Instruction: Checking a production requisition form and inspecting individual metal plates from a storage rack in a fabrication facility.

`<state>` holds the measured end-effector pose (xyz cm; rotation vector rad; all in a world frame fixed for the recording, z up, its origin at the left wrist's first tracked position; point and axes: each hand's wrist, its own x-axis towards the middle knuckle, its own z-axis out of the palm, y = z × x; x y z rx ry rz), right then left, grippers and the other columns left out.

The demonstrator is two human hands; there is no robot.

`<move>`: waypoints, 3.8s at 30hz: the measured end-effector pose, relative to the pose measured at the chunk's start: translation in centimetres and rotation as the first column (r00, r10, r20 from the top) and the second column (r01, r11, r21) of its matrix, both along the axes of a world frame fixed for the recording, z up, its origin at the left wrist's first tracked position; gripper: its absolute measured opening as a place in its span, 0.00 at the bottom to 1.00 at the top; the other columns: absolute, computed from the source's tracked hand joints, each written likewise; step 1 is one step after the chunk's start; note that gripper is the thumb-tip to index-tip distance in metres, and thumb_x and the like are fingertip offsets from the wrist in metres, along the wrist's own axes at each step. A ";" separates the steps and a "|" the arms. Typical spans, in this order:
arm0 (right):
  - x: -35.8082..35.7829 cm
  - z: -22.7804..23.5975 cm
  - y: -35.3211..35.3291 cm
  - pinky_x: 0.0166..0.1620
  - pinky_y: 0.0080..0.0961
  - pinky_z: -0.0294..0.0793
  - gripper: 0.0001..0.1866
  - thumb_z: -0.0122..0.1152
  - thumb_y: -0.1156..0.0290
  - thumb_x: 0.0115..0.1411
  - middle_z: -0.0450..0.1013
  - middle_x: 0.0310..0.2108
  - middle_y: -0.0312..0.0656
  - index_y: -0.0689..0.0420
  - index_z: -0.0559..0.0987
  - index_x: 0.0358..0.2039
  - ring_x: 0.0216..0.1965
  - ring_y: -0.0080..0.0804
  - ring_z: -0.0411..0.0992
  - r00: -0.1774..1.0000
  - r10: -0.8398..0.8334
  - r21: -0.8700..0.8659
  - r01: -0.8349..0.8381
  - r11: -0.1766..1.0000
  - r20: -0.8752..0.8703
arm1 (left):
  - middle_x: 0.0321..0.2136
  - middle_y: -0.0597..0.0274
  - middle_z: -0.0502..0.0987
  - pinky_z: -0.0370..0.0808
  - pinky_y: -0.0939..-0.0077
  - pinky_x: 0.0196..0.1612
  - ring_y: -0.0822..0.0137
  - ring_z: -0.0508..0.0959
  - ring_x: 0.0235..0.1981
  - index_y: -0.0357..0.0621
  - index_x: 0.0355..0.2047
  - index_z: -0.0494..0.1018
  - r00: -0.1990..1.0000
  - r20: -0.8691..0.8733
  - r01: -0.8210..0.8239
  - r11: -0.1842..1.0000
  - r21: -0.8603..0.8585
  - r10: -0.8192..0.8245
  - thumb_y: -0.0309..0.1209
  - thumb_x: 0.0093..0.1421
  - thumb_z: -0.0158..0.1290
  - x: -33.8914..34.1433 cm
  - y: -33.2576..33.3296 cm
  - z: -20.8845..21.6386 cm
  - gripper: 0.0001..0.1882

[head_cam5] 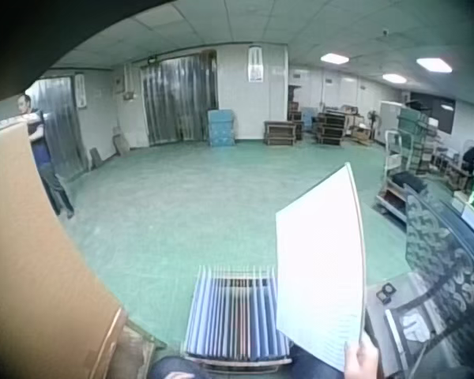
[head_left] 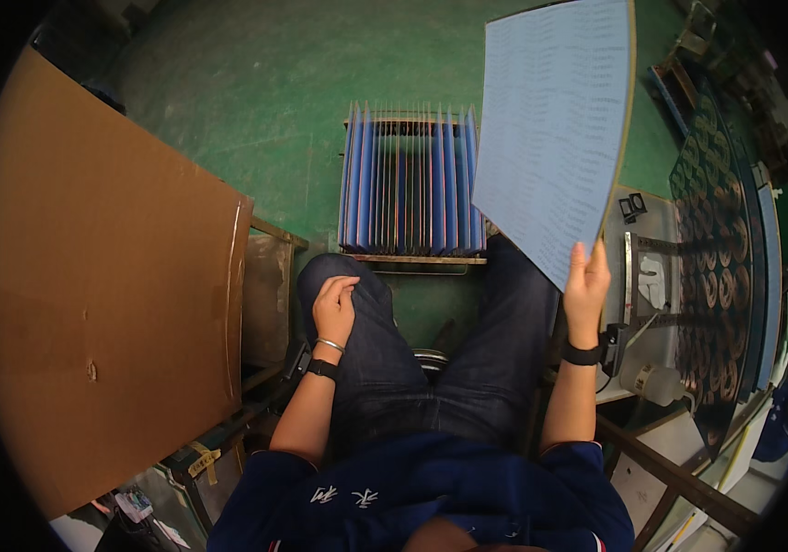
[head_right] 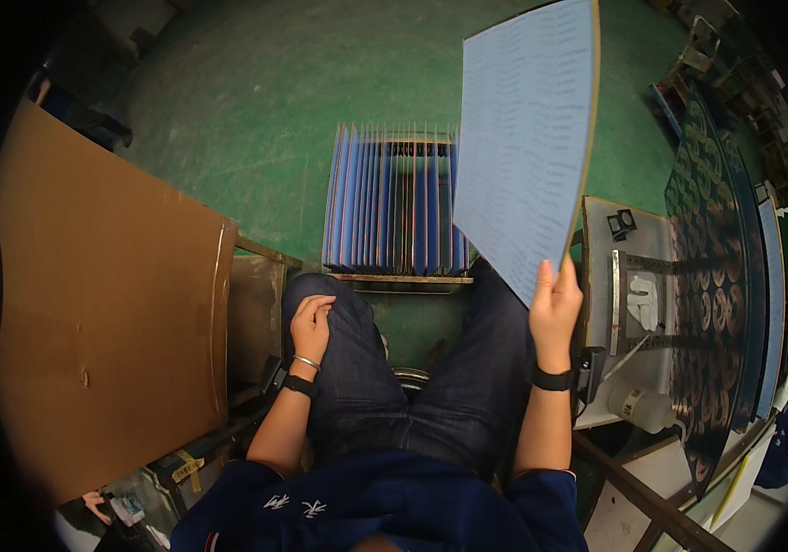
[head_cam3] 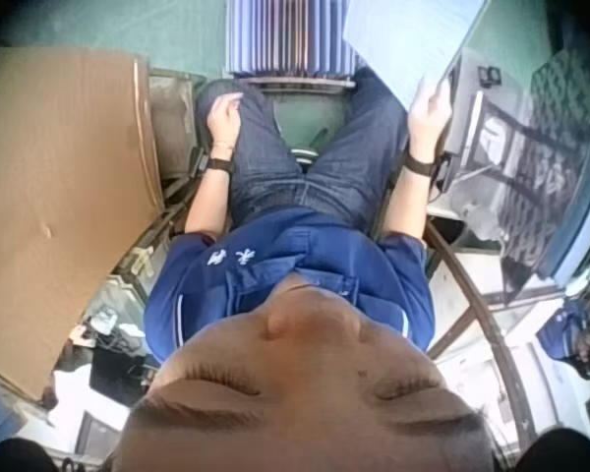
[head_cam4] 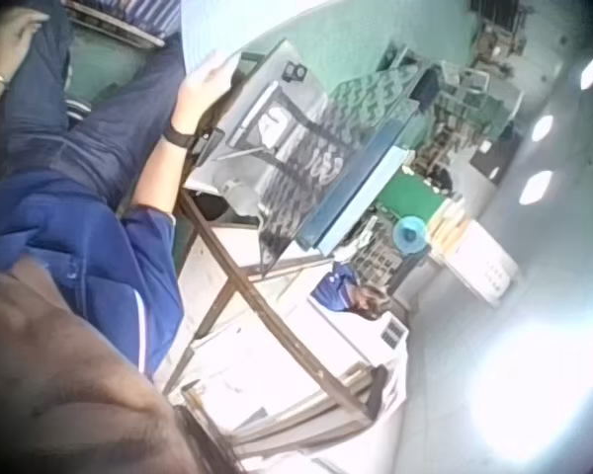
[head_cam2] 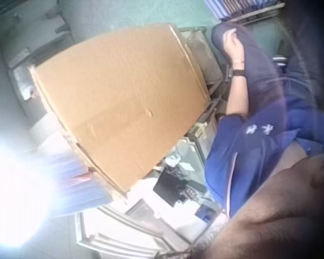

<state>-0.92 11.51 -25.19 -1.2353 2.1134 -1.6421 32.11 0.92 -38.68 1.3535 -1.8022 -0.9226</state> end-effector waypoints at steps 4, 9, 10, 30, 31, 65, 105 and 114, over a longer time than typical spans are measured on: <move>0.8 -4.9 -2.8 0.39 0.25 0.71 0.17 0.46 0.72 0.62 0.75 0.35 0.53 0.68 0.68 0.49 0.36 0.31 0.74 0.999 -0.036 0.035 0.036 0.999 -0.025 | 0.31 0.58 0.76 0.72 0.80 0.34 0.67 0.77 0.29 0.36 0.31 0.75 0.999 0.025 0.029 0.999 -0.020 -0.029 0.15 0.54 0.42 -0.9 -0.3 0.5 0.12; 3.2 -9.0 -6.1 0.39 0.34 0.72 0.18 0.44 0.75 0.61 0.71 0.38 0.59 0.61 0.67 0.52 0.40 0.51 0.72 0.995 -0.026 0.195 0.044 0.980 -0.096 | 0.30 0.58 0.76 0.72 0.81 0.32 0.69 0.77 0.28 0.36 0.30 0.75 1.000 -0.017 0.004 1.000 0.031 -0.003 0.15 0.53 0.42 -1.1 -0.8 0.2 0.12; 3.2 -9.7 -6.4 0.39 0.35 0.72 0.18 0.43 0.75 0.61 0.71 0.38 0.59 0.60 0.66 0.52 0.40 0.51 0.72 0.994 -0.017 0.240 0.041 0.970 -0.104 | 0.30 0.58 0.76 0.72 0.81 0.32 0.69 0.77 0.28 0.36 0.29 0.75 1.000 -0.015 0.005 0.999 0.036 -0.004 0.14 0.53 0.42 -1.1 -0.8 0.2 0.12; 4.0 -23.9 -13.0 0.57 0.63 0.45 0.24 0.50 0.71 0.53 0.45 0.63 0.51 0.56 0.68 0.53 0.64 0.46 0.44 0.913 0.225 0.631 0.044 0.775 -0.341 | 0.28 0.58 0.76 0.72 0.82 0.31 0.70 0.76 0.27 0.37 0.27 0.75 0.999 0.052 -0.002 1.000 0.028 0.001 0.13 0.50 0.41 -1.4 -1.5 0.0 0.13; 4.2 -24.3 -12.4 0.58 0.62 0.43 0.23 0.50 0.71 0.53 0.43 0.64 0.50 0.55 0.68 0.52 0.65 0.45 0.43 0.886 0.263 0.658 0.060 0.751 -0.381 | 0.28 0.58 0.76 0.72 0.82 0.31 0.69 0.76 0.27 0.37 0.27 0.75 0.999 0.054 0.001 1.000 0.028 -0.002 0.13 0.50 0.41 -1.4 -1.4 0.1 0.13; 0.5 -1.9 11.0 0.51 0.31 0.69 0.20 0.41 0.67 0.65 0.68 0.49 0.48 0.69 0.63 0.52 0.49 0.34 0.68 0.539 0.330 -0.409 0.031 0.912 0.775 | 0.44 0.62 0.70 0.68 0.80 0.46 0.74 0.70 0.43 0.38 0.53 0.61 0.523 -0.838 0.382 0.836 0.394 0.156 0.40 0.67 0.35 -3.8 -0.4 9.0 0.21; -1.1 4.6 8.0 0.48 0.20 0.67 0.16 0.48 0.69 0.62 0.70 0.42 0.41 0.63 0.65 0.49 0.42 0.23 0.69 0.842 0.270 -0.382 -0.083 0.920 0.467 | 0.33 0.67 0.73 0.68 0.82 0.42 0.78 0.72 0.34 0.40 0.41 0.67 0.538 -0.838 0.335 0.935 0.114 -0.090 0.32 0.62 0.47 0.5 1.8 14.7 0.10; -6.0 2.0 7.4 0.58 0.49 0.61 0.10 0.44 0.70 0.62 0.59 0.58 0.48 0.54 0.69 0.43 0.61 0.40 0.54 0.509 0.844 -0.822 -0.397 0.408 0.173 | 0.54 0.51 0.61 0.64 0.72 0.56 0.67 0.68 0.50 0.42 0.33 0.70 0.514 -0.782 0.251 0.934 -0.256 -0.352 0.22 0.58 0.48 -2.4 1.8 16.2 0.03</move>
